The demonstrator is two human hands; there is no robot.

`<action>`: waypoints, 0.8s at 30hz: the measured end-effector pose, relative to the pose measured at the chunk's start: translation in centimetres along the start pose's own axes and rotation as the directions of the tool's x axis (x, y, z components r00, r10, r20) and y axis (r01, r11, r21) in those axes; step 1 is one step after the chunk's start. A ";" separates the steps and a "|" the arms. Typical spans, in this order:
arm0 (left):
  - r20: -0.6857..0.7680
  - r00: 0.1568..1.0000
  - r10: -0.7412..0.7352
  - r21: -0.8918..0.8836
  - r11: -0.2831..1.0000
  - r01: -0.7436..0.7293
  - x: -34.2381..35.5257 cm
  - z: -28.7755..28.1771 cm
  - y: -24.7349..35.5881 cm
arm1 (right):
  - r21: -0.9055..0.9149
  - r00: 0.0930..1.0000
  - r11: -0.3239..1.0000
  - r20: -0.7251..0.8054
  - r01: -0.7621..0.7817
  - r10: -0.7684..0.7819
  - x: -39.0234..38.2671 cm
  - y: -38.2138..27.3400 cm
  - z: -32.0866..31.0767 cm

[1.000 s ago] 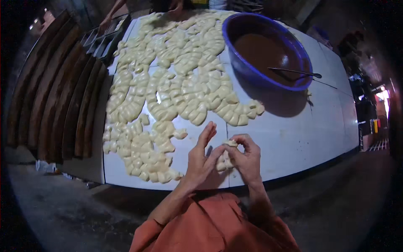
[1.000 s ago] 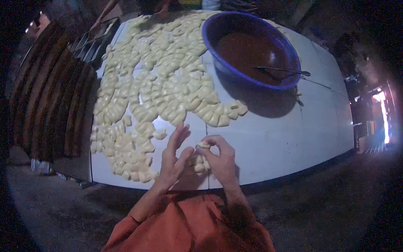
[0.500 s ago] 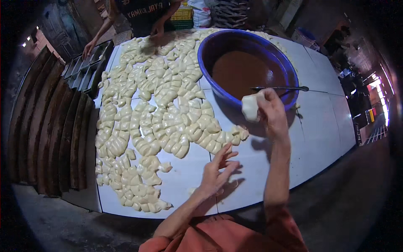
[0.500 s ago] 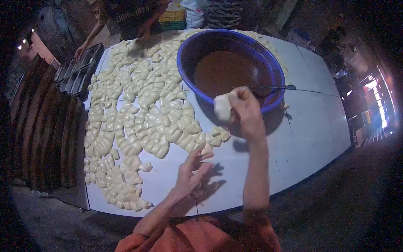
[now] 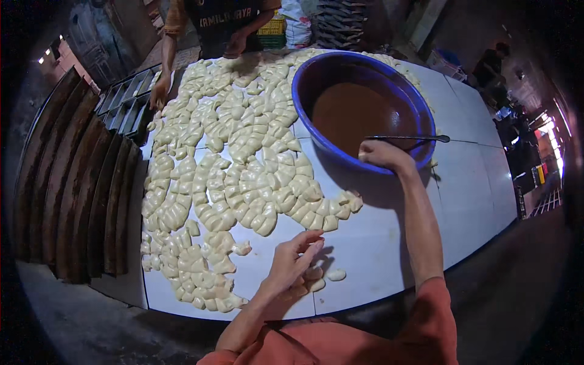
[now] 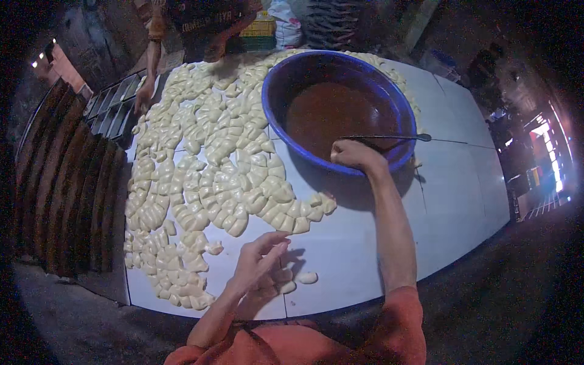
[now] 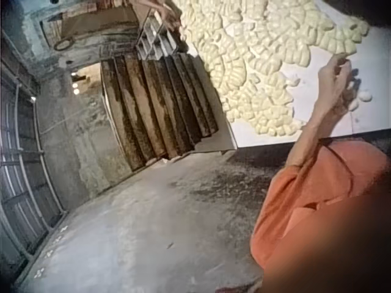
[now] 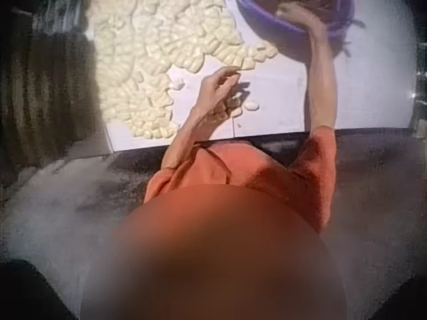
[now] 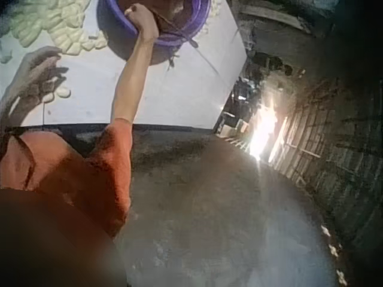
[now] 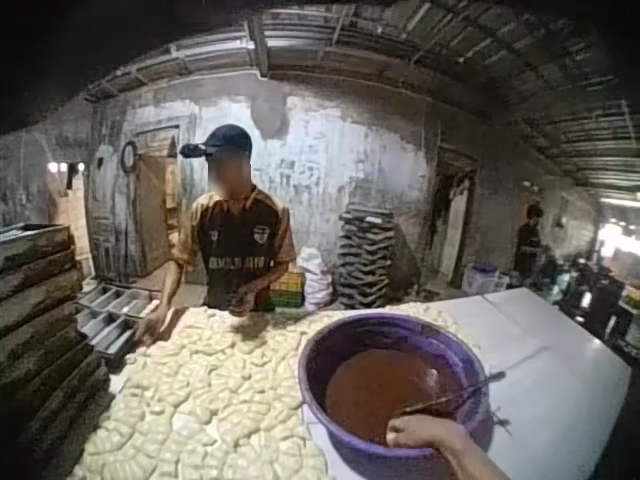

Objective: The person shapes pieces of dough into crescents and places them into rectangular baking pans.

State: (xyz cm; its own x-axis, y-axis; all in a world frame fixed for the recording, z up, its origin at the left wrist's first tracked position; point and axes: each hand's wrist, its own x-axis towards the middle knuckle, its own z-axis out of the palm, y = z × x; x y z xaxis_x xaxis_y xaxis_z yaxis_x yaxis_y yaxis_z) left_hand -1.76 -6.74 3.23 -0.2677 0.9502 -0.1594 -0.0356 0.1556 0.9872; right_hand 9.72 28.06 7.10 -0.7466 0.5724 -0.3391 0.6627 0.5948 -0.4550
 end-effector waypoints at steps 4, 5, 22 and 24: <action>0.050 0.995 -0.086 -0.008 0.996 0.086 0.4 0.7 1.0 | 0.372 0.998 0.926 0.029 -0.061 0.054 -0.8 -1.5 -0.8; 0.061 0.996 -0.062 -0.023 0.998 0.064 0.7 1.0 1.2 | 0.594 1.000 0.804 0.001 0.001 -0.002 -1.3 -1.6 -1.3; -0.038 0.990 -0.137 -0.793 0.607 0.053 5.1 3.5 -0.6 | 0.976 0.979 -0.116 -0.193 0.185 -0.060 -11.9 -7.6 10.9; -0.108 0.976 -0.191 -0.774 0.632 0.038 4.6 2.9 -1.3 | 0.934 0.961 0.241 -0.275 0.266 0.005 -13.0 -8.2 11.7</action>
State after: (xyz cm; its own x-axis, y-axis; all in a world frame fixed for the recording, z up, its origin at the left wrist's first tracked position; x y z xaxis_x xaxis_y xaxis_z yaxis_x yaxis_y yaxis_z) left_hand -0.18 -1.77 1.19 -0.3581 0.8684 -0.3431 -0.7782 -0.0745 0.6236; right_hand 13.34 9.15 5.57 -0.6986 0.7082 -0.1017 -0.0939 -0.2316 -0.9683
